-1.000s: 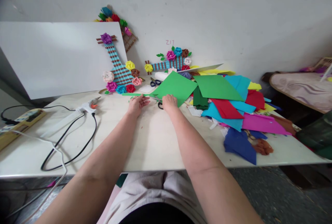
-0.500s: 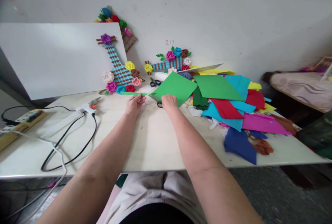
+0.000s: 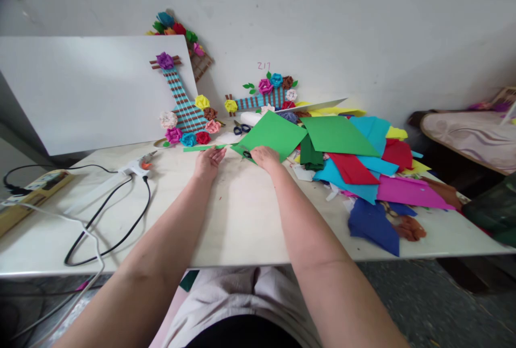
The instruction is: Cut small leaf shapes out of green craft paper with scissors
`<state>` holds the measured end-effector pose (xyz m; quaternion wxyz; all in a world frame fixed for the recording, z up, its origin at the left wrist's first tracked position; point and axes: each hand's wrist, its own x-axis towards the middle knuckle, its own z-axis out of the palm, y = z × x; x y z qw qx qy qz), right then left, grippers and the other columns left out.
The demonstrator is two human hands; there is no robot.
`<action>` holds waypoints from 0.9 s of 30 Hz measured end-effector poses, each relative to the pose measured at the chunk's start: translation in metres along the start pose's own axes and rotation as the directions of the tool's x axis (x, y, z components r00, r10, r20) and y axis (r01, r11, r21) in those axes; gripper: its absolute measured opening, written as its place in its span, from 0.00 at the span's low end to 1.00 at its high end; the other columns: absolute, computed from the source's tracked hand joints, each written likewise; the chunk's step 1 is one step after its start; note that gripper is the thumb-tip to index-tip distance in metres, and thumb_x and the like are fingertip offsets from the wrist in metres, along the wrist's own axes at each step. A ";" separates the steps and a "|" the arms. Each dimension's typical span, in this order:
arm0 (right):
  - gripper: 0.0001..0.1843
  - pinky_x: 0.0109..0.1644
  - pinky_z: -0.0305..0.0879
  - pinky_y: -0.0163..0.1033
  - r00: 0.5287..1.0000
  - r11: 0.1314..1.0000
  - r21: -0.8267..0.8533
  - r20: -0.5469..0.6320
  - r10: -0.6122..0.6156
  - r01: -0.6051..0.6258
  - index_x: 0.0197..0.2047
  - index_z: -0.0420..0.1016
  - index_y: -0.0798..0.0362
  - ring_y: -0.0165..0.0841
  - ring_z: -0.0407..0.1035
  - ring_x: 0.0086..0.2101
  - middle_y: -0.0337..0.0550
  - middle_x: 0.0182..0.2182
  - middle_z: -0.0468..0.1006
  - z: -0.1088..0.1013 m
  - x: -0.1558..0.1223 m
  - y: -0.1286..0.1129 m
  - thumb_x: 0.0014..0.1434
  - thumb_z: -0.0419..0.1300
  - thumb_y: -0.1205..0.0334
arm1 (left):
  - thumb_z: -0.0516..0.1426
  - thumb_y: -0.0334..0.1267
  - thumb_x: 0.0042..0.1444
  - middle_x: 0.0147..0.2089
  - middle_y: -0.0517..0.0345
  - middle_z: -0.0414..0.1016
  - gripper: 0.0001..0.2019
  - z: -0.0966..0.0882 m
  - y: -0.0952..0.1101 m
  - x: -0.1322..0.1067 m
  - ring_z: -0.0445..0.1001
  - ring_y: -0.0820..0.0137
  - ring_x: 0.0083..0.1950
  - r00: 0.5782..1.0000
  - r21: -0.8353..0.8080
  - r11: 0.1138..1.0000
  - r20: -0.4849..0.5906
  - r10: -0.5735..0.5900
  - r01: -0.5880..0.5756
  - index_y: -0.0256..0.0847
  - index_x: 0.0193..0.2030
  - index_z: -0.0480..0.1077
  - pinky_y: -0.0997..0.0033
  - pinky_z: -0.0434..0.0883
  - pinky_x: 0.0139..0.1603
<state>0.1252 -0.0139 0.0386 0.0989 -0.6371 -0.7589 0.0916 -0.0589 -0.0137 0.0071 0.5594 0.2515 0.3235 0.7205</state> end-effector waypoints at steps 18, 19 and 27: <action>0.13 0.18 0.56 0.30 0.983 0.780 0.601 0.070 0.168 -0.176 0.32 0.73 0.56 0.26 0.63 0.17 0.38 0.19 0.70 0.013 0.004 0.002 0.52 0.59 0.53 | 0.55 0.25 0.53 0.27 0.50 0.74 0.06 -0.002 0.001 0.002 0.76 0.73 0.30 0.999 -0.088 0.996 -0.035 -0.014 0.011 0.31 0.26 0.68 0.75 0.74 0.40; 0.11 0.17 0.56 0.29 0.978 0.743 0.639 0.080 0.193 -0.199 0.31 0.72 0.56 0.25 0.61 0.16 0.37 0.18 0.68 0.012 0.004 0.001 0.52 0.60 0.55 | 0.56 0.25 0.53 0.27 0.51 0.75 0.05 -0.002 0.001 0.001 0.76 0.73 0.30 0.999 -0.085 0.996 -0.038 -0.013 0.010 0.31 0.26 0.67 0.75 0.74 0.40; 0.07 0.13 0.55 0.27 0.954 0.370 0.899 0.142 0.263 -0.236 0.31 0.66 0.56 0.23 0.61 0.13 0.33 0.16 0.67 0.004 -0.003 -0.006 0.54 0.61 0.64 | 0.56 0.27 0.54 0.29 0.49 0.75 0.04 -0.004 0.001 0.003 0.78 0.70 0.35 0.998 -0.092 0.996 -0.056 -0.004 -0.001 0.31 0.28 0.67 0.74 0.74 0.42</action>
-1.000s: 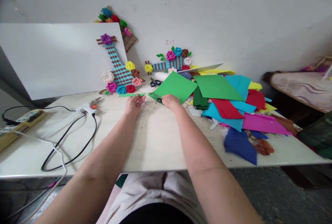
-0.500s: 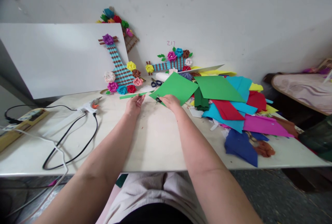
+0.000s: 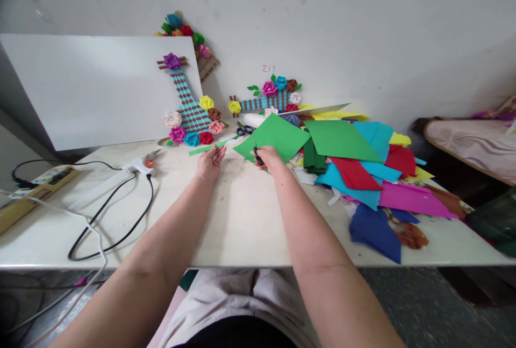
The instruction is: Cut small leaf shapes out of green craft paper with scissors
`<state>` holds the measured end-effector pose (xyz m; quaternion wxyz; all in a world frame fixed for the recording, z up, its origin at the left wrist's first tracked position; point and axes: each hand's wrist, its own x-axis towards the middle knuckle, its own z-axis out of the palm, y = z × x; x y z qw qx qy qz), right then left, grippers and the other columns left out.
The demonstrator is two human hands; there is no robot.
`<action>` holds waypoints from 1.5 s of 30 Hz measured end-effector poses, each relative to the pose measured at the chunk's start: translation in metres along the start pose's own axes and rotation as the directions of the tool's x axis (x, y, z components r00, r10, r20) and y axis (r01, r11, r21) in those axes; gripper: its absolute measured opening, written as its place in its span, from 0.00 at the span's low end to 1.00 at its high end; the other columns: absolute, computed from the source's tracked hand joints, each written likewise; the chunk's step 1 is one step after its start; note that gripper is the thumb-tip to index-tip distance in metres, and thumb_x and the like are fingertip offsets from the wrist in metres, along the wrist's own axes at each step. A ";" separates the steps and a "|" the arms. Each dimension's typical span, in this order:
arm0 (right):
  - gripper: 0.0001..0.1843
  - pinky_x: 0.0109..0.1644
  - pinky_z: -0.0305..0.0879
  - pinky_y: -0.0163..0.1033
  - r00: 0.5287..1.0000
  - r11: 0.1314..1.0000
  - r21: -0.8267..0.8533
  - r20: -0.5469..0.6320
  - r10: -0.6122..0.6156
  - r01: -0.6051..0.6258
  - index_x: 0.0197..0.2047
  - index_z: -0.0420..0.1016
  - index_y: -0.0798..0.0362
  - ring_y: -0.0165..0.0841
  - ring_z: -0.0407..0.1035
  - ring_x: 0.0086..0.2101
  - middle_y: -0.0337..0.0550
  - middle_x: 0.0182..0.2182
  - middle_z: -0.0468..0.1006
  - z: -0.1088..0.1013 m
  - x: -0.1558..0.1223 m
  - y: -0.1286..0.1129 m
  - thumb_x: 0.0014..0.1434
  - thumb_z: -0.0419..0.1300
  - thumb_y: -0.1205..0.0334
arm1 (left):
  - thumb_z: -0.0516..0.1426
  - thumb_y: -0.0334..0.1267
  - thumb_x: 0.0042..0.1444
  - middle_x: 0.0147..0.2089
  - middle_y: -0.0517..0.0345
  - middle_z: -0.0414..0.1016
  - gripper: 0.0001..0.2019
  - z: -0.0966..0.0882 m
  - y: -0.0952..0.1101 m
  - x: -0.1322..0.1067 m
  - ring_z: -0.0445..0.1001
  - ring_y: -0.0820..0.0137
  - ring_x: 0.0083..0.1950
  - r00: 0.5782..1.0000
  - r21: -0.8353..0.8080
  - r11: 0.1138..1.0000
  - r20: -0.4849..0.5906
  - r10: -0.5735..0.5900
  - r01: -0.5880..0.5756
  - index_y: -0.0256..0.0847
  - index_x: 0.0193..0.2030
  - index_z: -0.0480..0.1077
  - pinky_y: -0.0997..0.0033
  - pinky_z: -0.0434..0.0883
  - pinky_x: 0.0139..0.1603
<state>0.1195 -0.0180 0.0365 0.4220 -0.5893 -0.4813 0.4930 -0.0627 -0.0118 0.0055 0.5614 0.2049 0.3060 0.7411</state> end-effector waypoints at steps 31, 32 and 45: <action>0.21 0.09 0.51 0.26 0.845 0.978 -0.070 0.518 -0.133 0.197 0.32 0.66 0.57 0.23 0.64 0.13 0.36 0.17 0.71 0.006 -0.007 0.008 0.52 0.61 0.45 | 0.57 0.25 0.50 0.27 0.51 0.75 0.03 0.009 -0.007 -0.003 0.77 0.68 0.34 0.995 0.033 0.996 0.049 -0.082 0.081 0.33 0.27 0.68 0.71 0.73 0.42; 0.21 0.09 0.51 0.26 0.847 0.978 -0.068 0.514 -0.136 0.198 0.32 0.66 0.57 0.23 0.64 0.13 0.35 0.17 0.71 0.007 -0.007 0.008 0.52 0.61 0.45 | 0.57 0.26 0.50 0.27 0.52 0.75 0.03 0.010 -0.008 -0.003 0.77 0.68 0.34 0.995 0.033 0.996 0.053 -0.086 0.084 0.33 0.28 0.68 0.70 0.73 0.42; 0.19 0.09 0.51 0.25 0.873 0.976 -0.058 0.461 -0.159 0.209 0.29 0.65 0.55 0.21 0.63 0.13 0.33 0.17 0.70 0.015 -0.012 0.008 0.51 0.63 0.48 | 0.58 0.25 0.50 0.26 0.54 0.75 0.03 0.011 -0.012 -0.003 0.76 0.72 0.31 0.993 0.030 0.997 0.086 -0.079 0.077 0.33 0.27 0.68 0.72 0.73 0.41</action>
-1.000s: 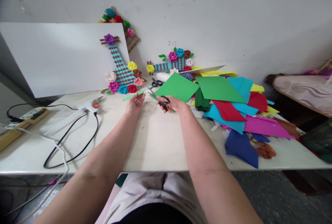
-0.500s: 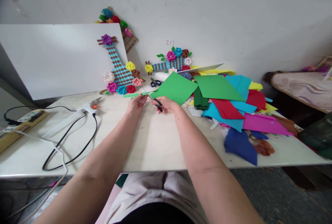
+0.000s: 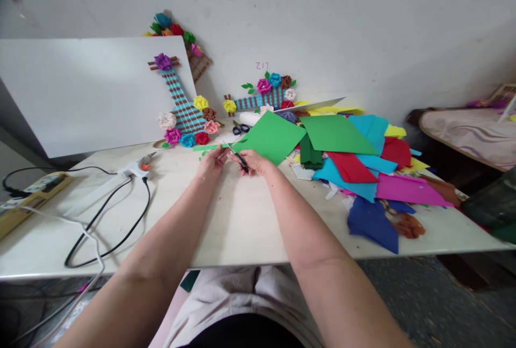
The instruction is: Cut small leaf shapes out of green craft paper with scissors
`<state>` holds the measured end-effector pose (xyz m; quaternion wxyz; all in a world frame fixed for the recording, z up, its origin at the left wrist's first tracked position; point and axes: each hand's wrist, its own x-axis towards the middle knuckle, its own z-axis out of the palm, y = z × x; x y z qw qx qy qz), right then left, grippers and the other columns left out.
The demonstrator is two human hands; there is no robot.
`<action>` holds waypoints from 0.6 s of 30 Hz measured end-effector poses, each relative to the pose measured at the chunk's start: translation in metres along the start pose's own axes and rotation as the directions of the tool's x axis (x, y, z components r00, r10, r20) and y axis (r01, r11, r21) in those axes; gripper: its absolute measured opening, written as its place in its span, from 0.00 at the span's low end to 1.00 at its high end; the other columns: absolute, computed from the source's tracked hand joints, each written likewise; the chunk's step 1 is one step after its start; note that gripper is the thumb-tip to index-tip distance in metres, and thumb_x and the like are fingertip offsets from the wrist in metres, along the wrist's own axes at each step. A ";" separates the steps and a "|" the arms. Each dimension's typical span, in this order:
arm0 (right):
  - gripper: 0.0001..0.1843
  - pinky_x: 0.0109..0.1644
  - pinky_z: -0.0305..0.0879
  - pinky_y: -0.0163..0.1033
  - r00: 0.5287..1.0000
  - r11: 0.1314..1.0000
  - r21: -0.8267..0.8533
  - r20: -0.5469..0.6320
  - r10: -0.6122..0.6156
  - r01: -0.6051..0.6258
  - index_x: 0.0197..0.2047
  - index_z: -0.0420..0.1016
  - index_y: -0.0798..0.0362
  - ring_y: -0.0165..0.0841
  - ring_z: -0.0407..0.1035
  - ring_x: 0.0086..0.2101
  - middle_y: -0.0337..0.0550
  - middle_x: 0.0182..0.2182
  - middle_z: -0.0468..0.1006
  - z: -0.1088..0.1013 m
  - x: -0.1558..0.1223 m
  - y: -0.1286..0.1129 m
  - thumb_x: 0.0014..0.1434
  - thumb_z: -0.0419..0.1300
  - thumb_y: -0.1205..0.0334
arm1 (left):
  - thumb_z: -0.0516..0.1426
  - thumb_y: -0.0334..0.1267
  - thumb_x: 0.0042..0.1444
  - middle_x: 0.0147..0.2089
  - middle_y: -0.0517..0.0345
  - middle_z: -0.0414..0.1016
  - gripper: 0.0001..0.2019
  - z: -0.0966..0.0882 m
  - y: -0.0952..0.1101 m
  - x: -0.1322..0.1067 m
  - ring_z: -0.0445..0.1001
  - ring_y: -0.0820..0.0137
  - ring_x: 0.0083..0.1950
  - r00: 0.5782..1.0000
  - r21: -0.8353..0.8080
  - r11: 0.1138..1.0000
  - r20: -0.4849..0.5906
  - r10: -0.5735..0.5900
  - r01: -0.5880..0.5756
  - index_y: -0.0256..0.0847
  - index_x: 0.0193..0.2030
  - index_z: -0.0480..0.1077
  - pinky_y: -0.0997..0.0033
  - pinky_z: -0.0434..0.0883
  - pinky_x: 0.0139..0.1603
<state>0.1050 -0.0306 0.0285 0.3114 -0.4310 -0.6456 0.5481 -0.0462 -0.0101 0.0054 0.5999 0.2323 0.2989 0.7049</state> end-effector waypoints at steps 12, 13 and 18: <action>0.17 0.09 0.51 0.25 1.000 1.000 0.019 0.001 -0.016 0.016 0.29 0.65 0.55 0.22 0.63 0.13 0.33 0.16 0.69 0.000 0.004 0.004 0.53 0.62 0.50 | 0.58 0.25 0.49 0.26 0.54 0.75 0.02 -0.002 -0.002 0.001 0.77 0.71 0.33 1.000 -0.010 1.000 0.005 0.003 -0.003 0.33 0.29 0.69 0.71 0.73 0.43; 0.17 0.09 0.51 0.25 1.000 1.000 0.016 0.001 -0.019 0.019 0.29 0.65 0.55 0.22 0.63 0.13 0.33 0.16 0.69 0.000 0.004 0.004 0.53 0.61 0.50 | 0.58 0.25 0.50 0.26 0.54 0.75 0.03 -0.001 -0.002 0.001 0.77 0.71 0.32 1.000 -0.005 1.000 0.002 0.002 -0.002 0.33 0.28 0.69 0.72 0.73 0.43; 0.17 0.10 0.50 0.25 1.000 1.000 -0.015 -0.002 -0.021 0.021 0.28 0.64 0.55 0.21 0.61 0.12 0.33 0.16 0.68 0.001 0.004 0.004 0.53 0.61 0.50 | 0.57 0.25 0.50 0.26 0.54 0.75 0.04 0.000 -0.001 0.000 0.76 0.73 0.30 1.000 -0.005 1.000 -0.006 -0.007 0.007 0.33 0.26 0.68 0.73 0.73 0.40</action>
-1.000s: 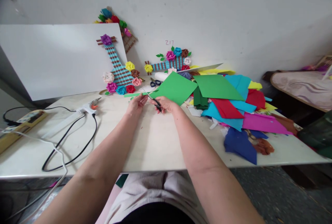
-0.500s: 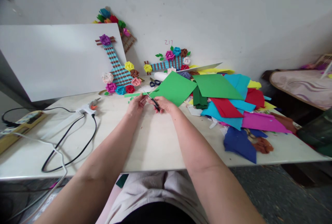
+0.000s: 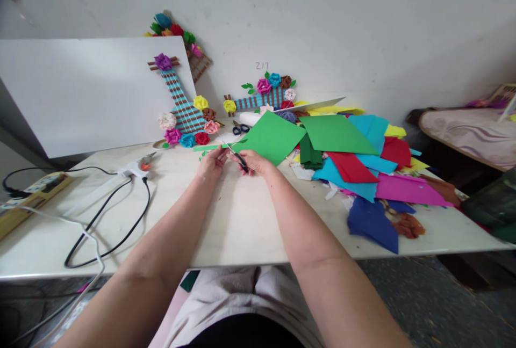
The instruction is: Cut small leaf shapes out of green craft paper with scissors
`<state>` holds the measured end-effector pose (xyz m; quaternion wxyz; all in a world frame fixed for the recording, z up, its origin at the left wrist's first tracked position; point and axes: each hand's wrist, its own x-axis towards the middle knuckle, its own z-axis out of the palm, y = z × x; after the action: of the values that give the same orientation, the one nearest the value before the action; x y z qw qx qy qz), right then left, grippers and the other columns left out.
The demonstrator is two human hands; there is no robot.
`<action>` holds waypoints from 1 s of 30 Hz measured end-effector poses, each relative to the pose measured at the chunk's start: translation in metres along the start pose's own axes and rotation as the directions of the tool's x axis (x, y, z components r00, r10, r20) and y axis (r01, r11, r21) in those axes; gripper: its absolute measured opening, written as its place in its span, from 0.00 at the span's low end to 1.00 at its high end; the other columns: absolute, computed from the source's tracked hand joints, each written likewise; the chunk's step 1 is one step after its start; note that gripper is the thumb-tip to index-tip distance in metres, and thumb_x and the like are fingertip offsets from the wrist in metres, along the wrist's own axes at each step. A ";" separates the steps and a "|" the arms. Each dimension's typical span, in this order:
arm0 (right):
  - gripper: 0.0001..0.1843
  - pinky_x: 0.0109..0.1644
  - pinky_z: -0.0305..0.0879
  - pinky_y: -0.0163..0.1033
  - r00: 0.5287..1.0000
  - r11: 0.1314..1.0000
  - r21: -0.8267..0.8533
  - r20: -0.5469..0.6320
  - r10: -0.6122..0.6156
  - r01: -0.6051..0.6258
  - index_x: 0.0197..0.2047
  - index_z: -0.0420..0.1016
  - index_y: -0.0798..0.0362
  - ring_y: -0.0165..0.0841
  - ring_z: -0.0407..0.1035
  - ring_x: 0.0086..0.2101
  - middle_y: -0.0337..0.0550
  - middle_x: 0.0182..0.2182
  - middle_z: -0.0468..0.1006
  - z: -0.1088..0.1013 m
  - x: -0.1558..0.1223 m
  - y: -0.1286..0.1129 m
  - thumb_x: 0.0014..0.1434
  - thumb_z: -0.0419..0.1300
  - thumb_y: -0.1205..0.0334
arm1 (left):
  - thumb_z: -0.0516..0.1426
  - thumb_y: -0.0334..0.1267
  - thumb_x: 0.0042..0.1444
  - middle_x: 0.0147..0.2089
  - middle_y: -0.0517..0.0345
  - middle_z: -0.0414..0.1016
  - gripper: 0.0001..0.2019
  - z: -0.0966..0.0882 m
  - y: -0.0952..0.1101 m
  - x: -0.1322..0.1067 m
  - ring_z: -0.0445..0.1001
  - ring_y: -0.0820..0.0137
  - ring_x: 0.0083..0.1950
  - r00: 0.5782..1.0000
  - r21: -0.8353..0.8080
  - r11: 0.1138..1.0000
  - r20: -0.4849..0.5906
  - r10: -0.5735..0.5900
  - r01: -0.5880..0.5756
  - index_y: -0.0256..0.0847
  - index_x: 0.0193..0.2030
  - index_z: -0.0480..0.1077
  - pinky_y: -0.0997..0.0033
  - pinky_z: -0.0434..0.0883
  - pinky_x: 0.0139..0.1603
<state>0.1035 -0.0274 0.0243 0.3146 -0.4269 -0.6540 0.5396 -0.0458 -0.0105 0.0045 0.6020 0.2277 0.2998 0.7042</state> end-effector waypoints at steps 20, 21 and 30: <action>0.14 0.09 0.48 0.26 0.998 0.999 0.004 -0.029 -0.052 0.052 0.27 0.62 0.54 0.20 0.58 0.11 0.30 0.15 0.65 0.004 0.004 0.001 0.55 0.59 0.54 | 0.57 0.25 0.50 0.27 0.54 0.75 0.03 -0.001 -0.002 0.004 0.76 0.72 0.30 1.000 -0.038 0.999 0.017 0.025 -0.024 0.33 0.27 0.69 0.73 0.74 0.40; 0.14 0.09 0.48 0.26 0.998 0.999 0.007 -0.032 -0.053 0.054 0.27 0.61 0.54 0.20 0.58 0.11 0.30 0.15 0.65 0.004 0.004 0.001 0.54 0.59 0.54 | 0.57 0.25 0.50 0.27 0.53 0.76 0.03 -0.001 -0.002 0.004 0.76 0.72 0.31 0.999 -0.040 0.999 0.019 0.026 -0.025 0.32 0.27 0.69 0.73 0.74 0.40; 0.15 0.09 0.46 0.27 0.998 0.998 0.025 -0.033 -0.059 0.060 0.27 0.62 0.54 0.20 0.57 0.11 0.29 0.15 0.65 0.002 0.008 0.007 0.54 0.59 0.53 | 0.57 0.25 0.51 0.27 0.53 0.75 0.04 -0.001 -0.001 0.001 0.76 0.73 0.30 0.999 -0.029 0.999 0.032 0.025 -0.024 0.32 0.27 0.68 0.73 0.73 0.40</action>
<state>0.0994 -0.0208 0.0167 0.3468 -0.4116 -0.6541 0.5315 -0.0457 -0.0095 0.0034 0.6013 0.2343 0.2770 0.7119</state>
